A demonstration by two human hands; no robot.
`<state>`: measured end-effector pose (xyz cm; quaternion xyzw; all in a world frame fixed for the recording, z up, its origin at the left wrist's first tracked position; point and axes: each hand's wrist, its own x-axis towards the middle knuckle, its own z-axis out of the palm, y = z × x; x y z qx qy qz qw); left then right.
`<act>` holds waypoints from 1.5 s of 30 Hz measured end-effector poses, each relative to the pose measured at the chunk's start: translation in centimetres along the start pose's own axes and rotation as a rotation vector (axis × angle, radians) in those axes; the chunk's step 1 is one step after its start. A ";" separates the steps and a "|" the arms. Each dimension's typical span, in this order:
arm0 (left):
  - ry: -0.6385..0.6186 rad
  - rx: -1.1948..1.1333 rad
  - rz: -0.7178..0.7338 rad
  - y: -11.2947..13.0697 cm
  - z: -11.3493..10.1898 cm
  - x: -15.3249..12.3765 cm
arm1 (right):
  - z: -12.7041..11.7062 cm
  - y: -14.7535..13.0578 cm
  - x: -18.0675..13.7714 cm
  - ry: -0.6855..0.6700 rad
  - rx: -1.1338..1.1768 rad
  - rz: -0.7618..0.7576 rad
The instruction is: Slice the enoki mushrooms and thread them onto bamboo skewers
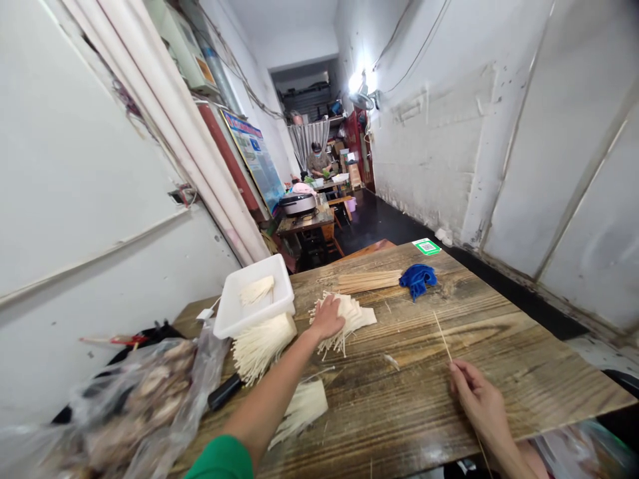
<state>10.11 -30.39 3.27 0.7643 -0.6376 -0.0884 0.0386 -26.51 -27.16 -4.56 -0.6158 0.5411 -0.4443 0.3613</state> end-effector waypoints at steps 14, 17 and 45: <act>-0.054 -0.013 -0.046 0.3 -1.9 0.9 | -0.1 -0.6 -0.2 -0.008 0.028 0.017; -0.037 -0.013 -0.039 0.5 -1.7 0.7 | -0.1 -0.5 -0.1 0.002 0.033 0.012; 0.270 -0.319 -0.131 -1.8 -0.9 1.8 | -0.1 -0.6 -0.2 -0.017 0.042 -0.030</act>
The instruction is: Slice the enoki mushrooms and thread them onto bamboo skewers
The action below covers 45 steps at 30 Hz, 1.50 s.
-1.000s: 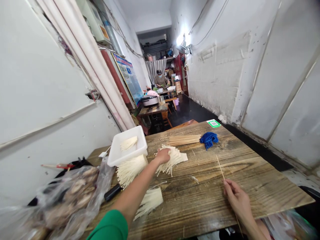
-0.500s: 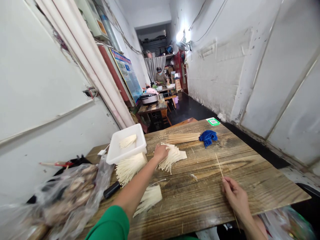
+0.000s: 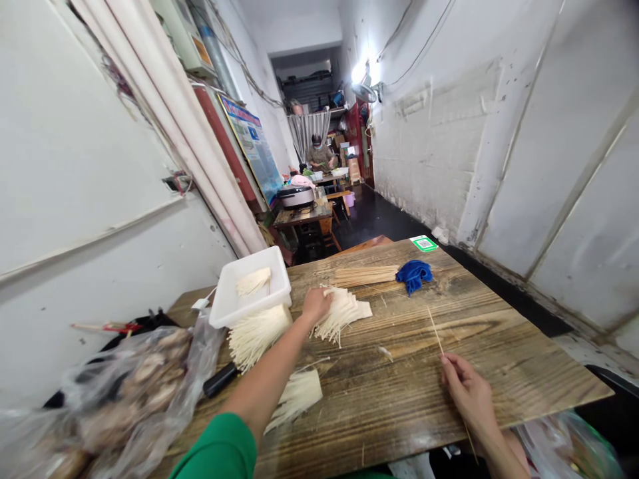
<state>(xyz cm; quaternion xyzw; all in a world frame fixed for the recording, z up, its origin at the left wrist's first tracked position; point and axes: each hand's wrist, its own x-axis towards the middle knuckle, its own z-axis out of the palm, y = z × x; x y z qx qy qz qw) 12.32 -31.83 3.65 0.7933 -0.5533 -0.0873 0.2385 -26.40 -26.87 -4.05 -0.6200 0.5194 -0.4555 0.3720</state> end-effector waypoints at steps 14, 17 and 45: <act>0.486 -1.006 -0.290 -5.1 -2.5 -0.5 | -0.5 -1.7 0.8 -0.085 0.163 0.084; 0.514 -1.206 -0.301 -5.0 -4.2 -0.7 | -0.6 -3.6 1.6 -0.100 0.134 -0.013; -0.448 -1.613 -0.317 4.1 -11.2 -17.5 | -0.5 -20.4 -0.2 -0.345 -0.489 -1.088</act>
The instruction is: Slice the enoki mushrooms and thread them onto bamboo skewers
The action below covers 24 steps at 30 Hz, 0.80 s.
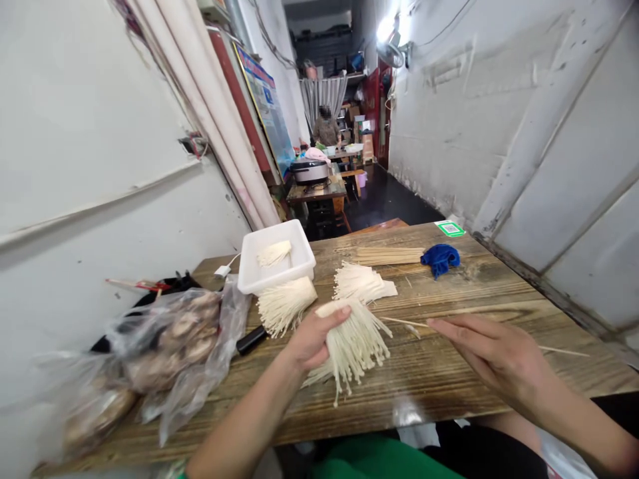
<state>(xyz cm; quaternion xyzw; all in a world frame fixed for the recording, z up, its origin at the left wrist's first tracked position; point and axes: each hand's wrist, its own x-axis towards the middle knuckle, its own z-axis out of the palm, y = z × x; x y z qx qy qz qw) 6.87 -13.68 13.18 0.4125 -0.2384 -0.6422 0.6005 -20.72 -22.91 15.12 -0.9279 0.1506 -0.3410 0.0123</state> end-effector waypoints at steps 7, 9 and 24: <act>-0.091 0.019 -0.052 -1.4 0.7 -1.4 | -0.8 -0.1 -1.9 -0.125 -0.027 0.054; -0.094 0.022 -0.070 -1.6 0.9 -1.5 | -0.7 -0.2 -2.2 -0.178 -0.025 0.054; -0.063 -0.022 -0.111 -2.0 2.1 -1.5 | -0.2 -1.4 -1.4 -0.123 0.268 0.261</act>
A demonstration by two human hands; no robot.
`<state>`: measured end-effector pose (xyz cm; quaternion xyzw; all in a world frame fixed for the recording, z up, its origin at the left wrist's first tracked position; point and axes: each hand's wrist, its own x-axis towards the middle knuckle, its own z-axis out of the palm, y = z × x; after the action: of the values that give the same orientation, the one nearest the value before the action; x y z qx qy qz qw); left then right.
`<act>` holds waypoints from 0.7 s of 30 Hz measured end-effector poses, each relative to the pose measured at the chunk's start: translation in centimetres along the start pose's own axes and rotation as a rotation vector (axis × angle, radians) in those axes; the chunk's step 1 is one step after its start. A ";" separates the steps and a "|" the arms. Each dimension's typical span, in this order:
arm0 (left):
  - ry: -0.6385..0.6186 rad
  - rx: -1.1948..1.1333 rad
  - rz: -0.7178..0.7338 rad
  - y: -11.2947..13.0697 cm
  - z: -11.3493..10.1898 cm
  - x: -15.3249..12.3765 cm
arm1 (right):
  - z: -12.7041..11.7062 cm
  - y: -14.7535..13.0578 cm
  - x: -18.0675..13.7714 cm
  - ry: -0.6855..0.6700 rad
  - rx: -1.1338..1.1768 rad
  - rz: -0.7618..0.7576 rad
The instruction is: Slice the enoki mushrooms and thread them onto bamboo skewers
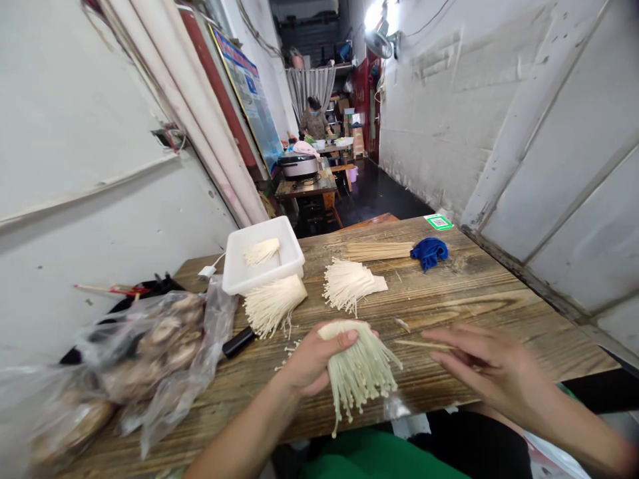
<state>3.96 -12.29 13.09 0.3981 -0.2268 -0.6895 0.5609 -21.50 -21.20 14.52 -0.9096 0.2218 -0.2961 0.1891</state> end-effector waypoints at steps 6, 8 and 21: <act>-0.022 -0.016 -0.029 -0.4 0.6 0.1 | 4.0 0.2 0.2 -0.175 0.297 0.298; -0.010 -0.020 -0.027 -0.5 0.6 0.2 | 4.5 0.3 0.1 -0.188 0.385 0.346; -0.004 -0.066 -0.013 -1.0 0.4 0.1 | 2.8 -0.4 0.0 -0.165 0.290 0.327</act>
<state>3.01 -12.16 12.52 0.3794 -0.2026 -0.7010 0.5689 -19.66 -20.24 12.58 -0.8460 0.3051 -0.2150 0.3808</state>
